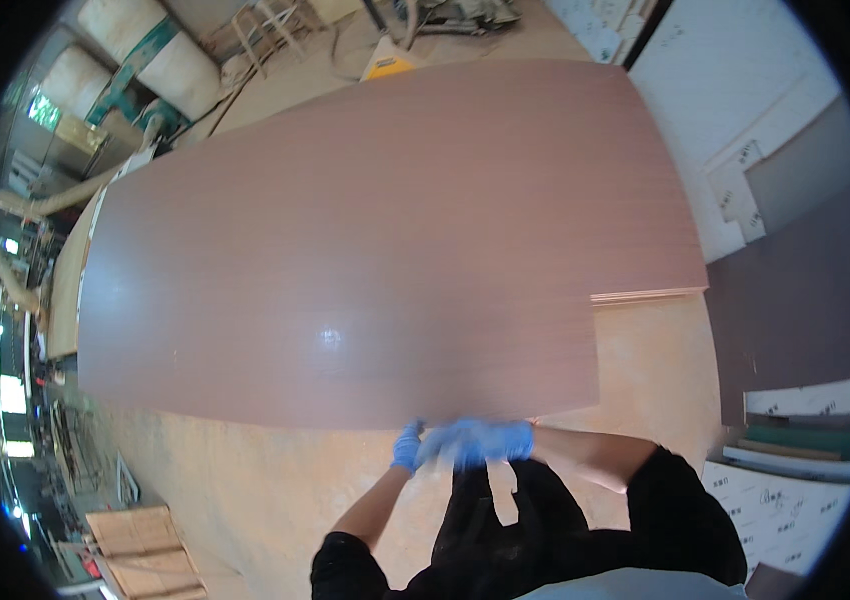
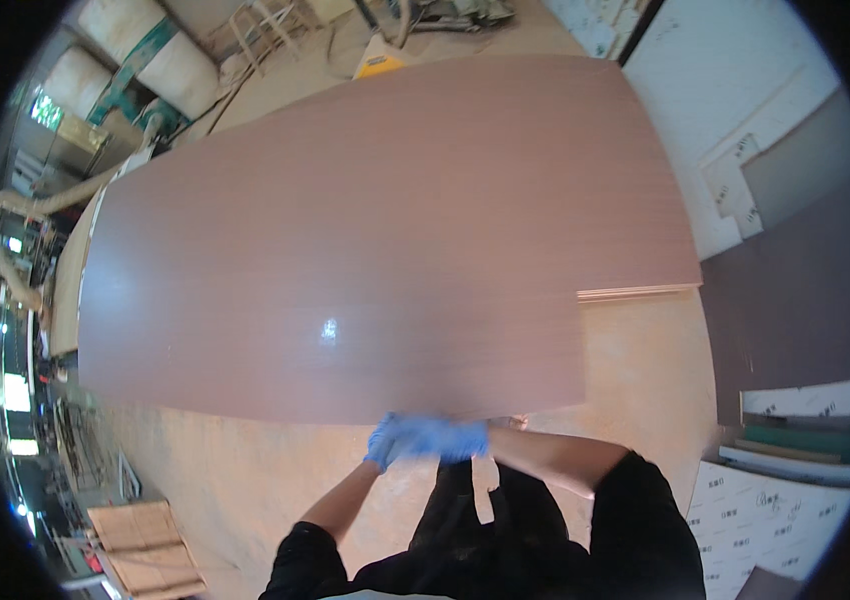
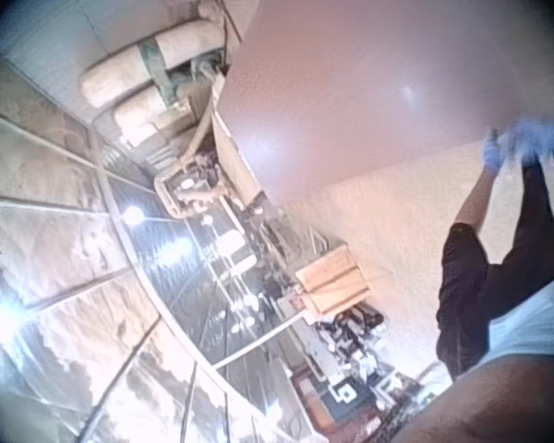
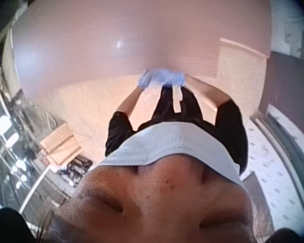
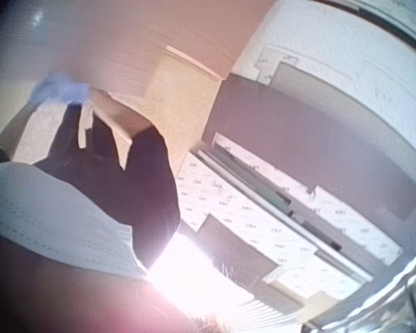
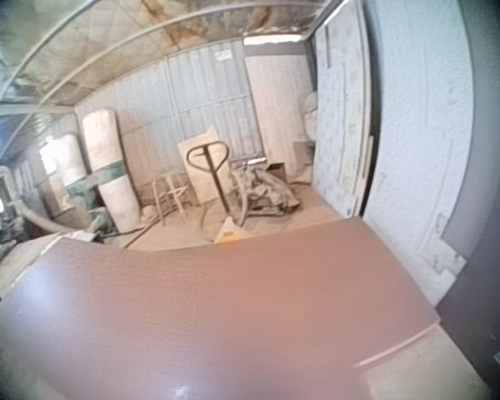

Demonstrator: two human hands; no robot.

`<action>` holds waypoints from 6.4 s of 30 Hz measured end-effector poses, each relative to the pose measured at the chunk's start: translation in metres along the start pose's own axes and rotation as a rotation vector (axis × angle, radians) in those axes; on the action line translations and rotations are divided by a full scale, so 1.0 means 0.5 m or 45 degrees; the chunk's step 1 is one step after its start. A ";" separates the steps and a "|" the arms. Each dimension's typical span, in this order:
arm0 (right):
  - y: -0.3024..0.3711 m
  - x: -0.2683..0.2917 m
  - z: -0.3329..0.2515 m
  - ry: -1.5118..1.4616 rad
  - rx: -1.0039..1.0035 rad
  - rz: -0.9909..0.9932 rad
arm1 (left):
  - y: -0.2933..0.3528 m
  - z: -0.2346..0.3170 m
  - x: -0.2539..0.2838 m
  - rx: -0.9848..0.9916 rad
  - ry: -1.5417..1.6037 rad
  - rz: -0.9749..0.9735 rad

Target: The person picks up and stacks rectangular wood panels, moves them across the workshop floor, and places them on a workbench. They use a handheld air blower to clean dust from the panels and the workbench surface. The person then operates a computer terminal, using the keyboard and mouse to interact with the machine interface.

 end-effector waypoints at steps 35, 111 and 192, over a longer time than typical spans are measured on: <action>0.843 0.339 0.748 -0.549 -0.759 2.180 | -0.114 -0.225 -0.062 0.683 2.099 0.659; -2.234 -0.363 0.422 0.634 -0.253 1.238 | -0.375 -0.763 2.228 0.579 1.139 1.351; -4.677 -1.316 0.910 0.522 -0.613 1.531 | -0.644 -2.533 4.921 0.435 0.687 1.119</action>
Point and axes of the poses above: each hand's wrist, its own y-axis away from the middle knuckle, its own x-axis out of the back of the hand, z = x × y, the point moved 6 cm from there along -y, towards the middle knuckle
